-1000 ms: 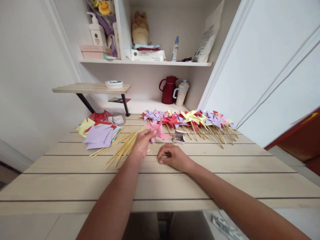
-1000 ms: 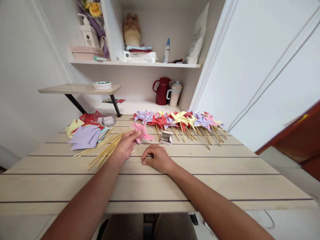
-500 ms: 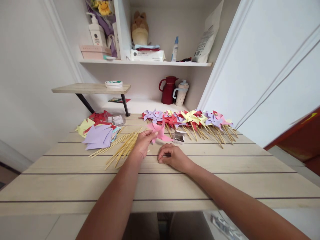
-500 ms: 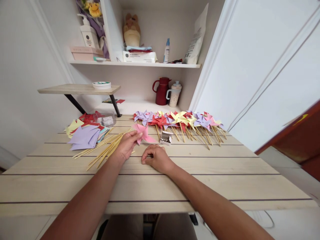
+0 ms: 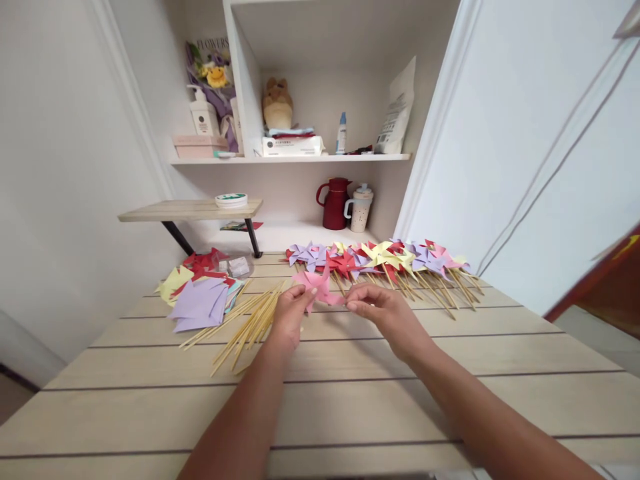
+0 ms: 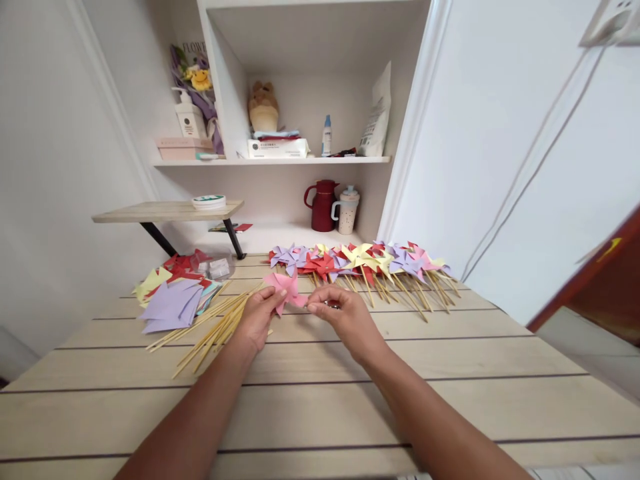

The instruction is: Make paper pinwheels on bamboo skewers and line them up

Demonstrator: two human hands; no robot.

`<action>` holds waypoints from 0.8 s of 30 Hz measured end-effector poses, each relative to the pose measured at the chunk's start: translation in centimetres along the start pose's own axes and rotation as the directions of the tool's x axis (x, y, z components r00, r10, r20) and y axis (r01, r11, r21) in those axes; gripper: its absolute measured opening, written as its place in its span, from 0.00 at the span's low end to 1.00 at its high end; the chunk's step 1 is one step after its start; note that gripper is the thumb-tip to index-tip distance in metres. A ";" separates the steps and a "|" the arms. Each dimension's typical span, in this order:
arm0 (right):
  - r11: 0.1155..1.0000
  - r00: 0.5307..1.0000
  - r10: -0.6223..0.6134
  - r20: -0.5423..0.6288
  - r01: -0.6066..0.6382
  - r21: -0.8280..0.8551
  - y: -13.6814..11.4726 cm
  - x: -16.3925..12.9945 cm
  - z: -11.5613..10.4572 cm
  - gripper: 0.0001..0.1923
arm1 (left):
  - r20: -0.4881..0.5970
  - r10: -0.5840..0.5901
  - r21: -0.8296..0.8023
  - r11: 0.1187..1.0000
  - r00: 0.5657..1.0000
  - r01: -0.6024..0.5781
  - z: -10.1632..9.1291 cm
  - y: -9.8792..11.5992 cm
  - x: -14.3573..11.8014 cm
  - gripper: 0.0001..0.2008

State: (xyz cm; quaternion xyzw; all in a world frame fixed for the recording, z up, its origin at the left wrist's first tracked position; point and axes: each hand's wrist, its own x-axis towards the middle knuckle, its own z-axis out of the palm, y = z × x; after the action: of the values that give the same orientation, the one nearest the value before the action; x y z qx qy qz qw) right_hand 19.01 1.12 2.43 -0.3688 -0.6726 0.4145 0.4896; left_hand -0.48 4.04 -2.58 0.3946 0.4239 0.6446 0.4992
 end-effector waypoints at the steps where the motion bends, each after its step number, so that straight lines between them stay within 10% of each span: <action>1: 1.000 1.000 0.010 -0.009 -0.010 0.020 0.1 0.3 0.1 0.08 | -0.007 0.005 0.000 1.000 1.000 -0.005 0.0 0.0 0.0 0.17; 11: 0.974 0.978 -0.137 -0.154 0.105 -0.199 1.6 3.9 1.8 0.05 | -0.062 0.059 -0.021 0.998 0.996 -0.060 0.7 0.7 -0.2 0.16; 24: 0.974 0.981 -0.186 -0.051 0.178 -0.141 1.0 3.9 2.6 0.05 | -0.087 0.125 0.013 0.992 0.988 -0.124 1.5 1.2 -0.7 0.13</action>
State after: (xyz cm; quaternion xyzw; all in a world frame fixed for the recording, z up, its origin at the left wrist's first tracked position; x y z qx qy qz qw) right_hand 15.62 4.48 2.41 -0.3511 -0.7144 0.3090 0.5204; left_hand 0.73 3.42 -1.03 0.3935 0.4225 0.6895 0.4373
